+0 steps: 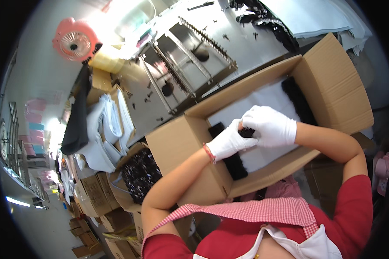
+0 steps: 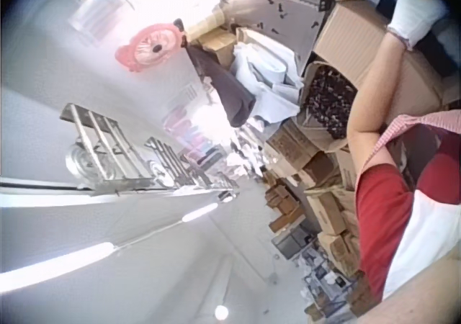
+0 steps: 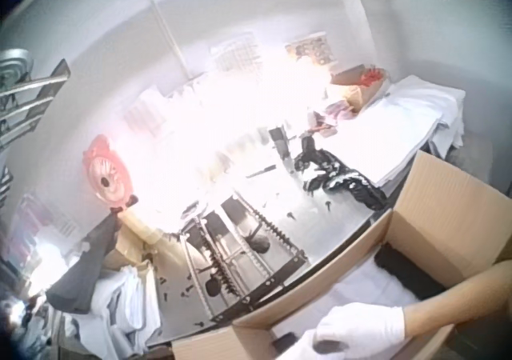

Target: The person repeatedly picks up black hairbrush heads from a metal rack and places them into a cardboard box lined with white paper. The person handles the brushes one at a time, arranging them in rows inside the box.

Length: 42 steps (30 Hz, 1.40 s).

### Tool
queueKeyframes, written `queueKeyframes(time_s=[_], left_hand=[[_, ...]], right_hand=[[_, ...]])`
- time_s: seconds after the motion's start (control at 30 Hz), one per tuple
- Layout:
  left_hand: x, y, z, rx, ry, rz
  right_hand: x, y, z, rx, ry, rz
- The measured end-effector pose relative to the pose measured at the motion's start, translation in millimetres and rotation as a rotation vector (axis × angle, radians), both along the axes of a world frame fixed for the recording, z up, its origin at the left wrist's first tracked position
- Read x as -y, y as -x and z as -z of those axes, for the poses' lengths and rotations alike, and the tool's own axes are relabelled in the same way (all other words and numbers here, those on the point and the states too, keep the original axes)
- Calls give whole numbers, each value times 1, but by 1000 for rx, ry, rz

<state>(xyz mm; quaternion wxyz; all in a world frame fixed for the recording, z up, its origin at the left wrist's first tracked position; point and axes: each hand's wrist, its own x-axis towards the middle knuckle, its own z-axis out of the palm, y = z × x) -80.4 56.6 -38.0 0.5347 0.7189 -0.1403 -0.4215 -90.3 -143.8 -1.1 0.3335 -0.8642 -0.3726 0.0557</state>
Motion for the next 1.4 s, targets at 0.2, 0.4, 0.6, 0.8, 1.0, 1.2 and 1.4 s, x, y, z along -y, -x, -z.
queueKeyframes(time_s=[0.2,0.4,0.6,0.8,1.0,1.2,1.4], left_hand=[[-16,-22,-9,367,-329,-109],[-38,-60,-15,677,-500,83],[-13,-75,21,568,-954,327],[4,-66,41,473,-1089,312],[2,-75,35,122,-1048,264],[-7,-47,-13,509,-921,197],[-73,-27,-77,760,-618,-217]], right_hand=[[-2,-19,68,-293,-250,45],[-50,-51,151,-186,-239,470],[-85,-62,190,-232,-251,221],[-42,-61,85,-248,254,-6],[-55,-121,-7,581,9,50],[-73,-183,16,518,399,-114],[-75,-194,-49,751,314,45]])
